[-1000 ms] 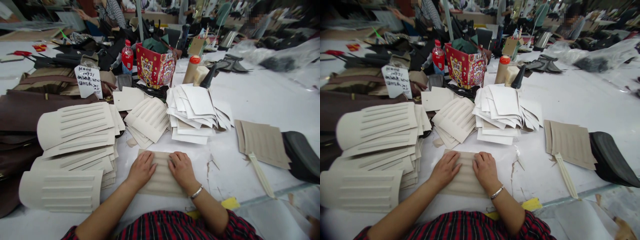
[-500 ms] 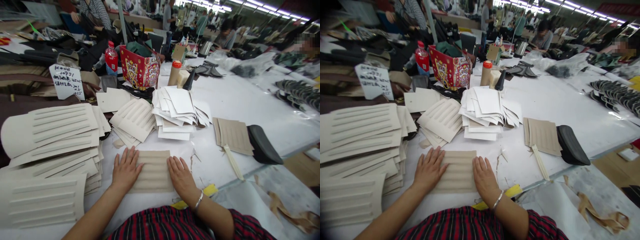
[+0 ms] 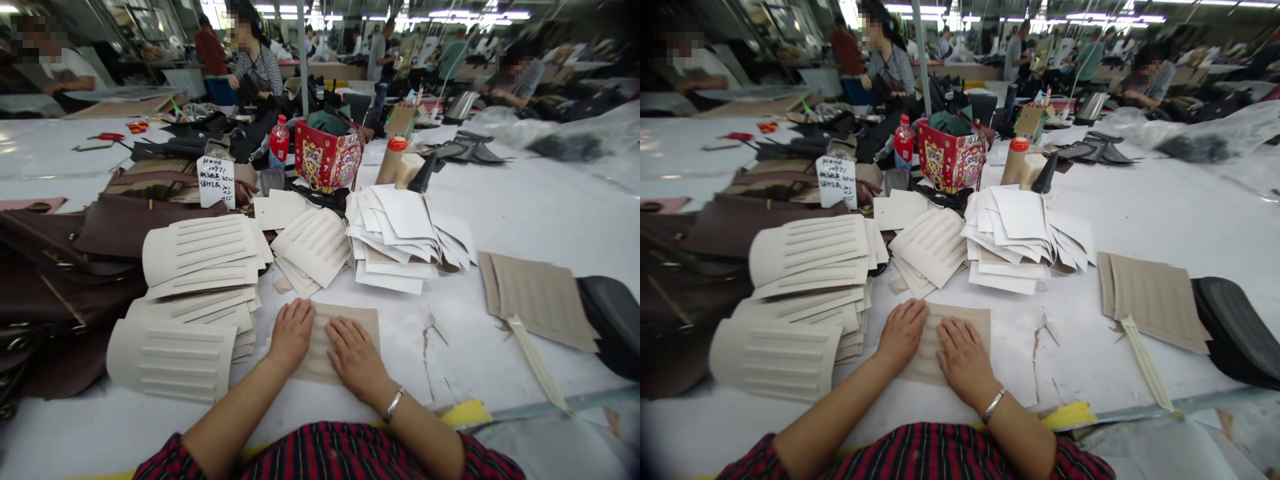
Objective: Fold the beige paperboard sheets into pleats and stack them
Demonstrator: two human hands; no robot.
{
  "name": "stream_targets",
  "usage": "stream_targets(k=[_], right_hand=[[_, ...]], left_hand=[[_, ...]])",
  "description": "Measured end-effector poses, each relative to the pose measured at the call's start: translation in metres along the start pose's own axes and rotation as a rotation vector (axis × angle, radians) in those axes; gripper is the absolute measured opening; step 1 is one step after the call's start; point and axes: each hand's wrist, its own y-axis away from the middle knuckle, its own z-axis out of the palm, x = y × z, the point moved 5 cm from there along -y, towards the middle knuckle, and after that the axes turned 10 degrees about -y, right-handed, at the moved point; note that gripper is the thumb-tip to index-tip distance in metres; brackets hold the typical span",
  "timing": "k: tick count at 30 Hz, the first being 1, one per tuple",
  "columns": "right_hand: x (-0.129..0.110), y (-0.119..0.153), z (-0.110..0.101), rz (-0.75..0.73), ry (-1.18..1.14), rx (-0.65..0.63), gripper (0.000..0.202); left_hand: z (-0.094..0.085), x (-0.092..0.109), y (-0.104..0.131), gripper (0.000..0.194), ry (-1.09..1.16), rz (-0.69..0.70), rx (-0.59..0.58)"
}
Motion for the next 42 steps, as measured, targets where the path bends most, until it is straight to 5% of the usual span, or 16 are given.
stream_targets(k=[5,16,20,25,32,34,37,40,42], right_hand=[[0.001,0.000,0.000,0.010,-0.014,-0.004,0.044],[-0.001,0.006,-0.004,0.017,-0.069,0.021,0.044],[0.028,0.009,-0.014,0.105,-0.129,0.069,0.045],[0.062,0.031,-0.025,0.275,0.053,0.032,0.055],[-0.002,0.095,-0.030,0.275,0.121,-0.101,0.084],[-0.007,0.105,-0.031,0.249,0.127,-0.137,0.078],[0.034,0.110,-0.064,0.353,0.182,-0.084,0.047],[0.113,0.125,-0.132,0.795,0.423,0.099,0.036],[0.156,0.140,-0.167,1.086,0.582,0.112,0.036]], left_hand=[[-0.007,-0.003,-0.005,0.038,-0.054,0.093,-0.068],[-0.001,0.000,0.010,0.044,-0.132,-0.111,-0.108],[0.004,0.009,0.029,0.050,-0.069,0.057,-0.184],[0.010,0.012,0.033,0.072,-0.043,0.083,-0.265],[0.006,0.017,0.032,0.070,-0.092,0.049,-0.248],[0.006,0.018,0.032,0.065,-0.098,0.068,-0.193],[0.009,0.022,0.033,0.050,-0.072,0.152,-0.118],[0.010,0.025,0.040,0.045,-0.014,0.171,-0.099],[0.008,0.025,0.046,0.049,0.011,0.126,-0.132]])
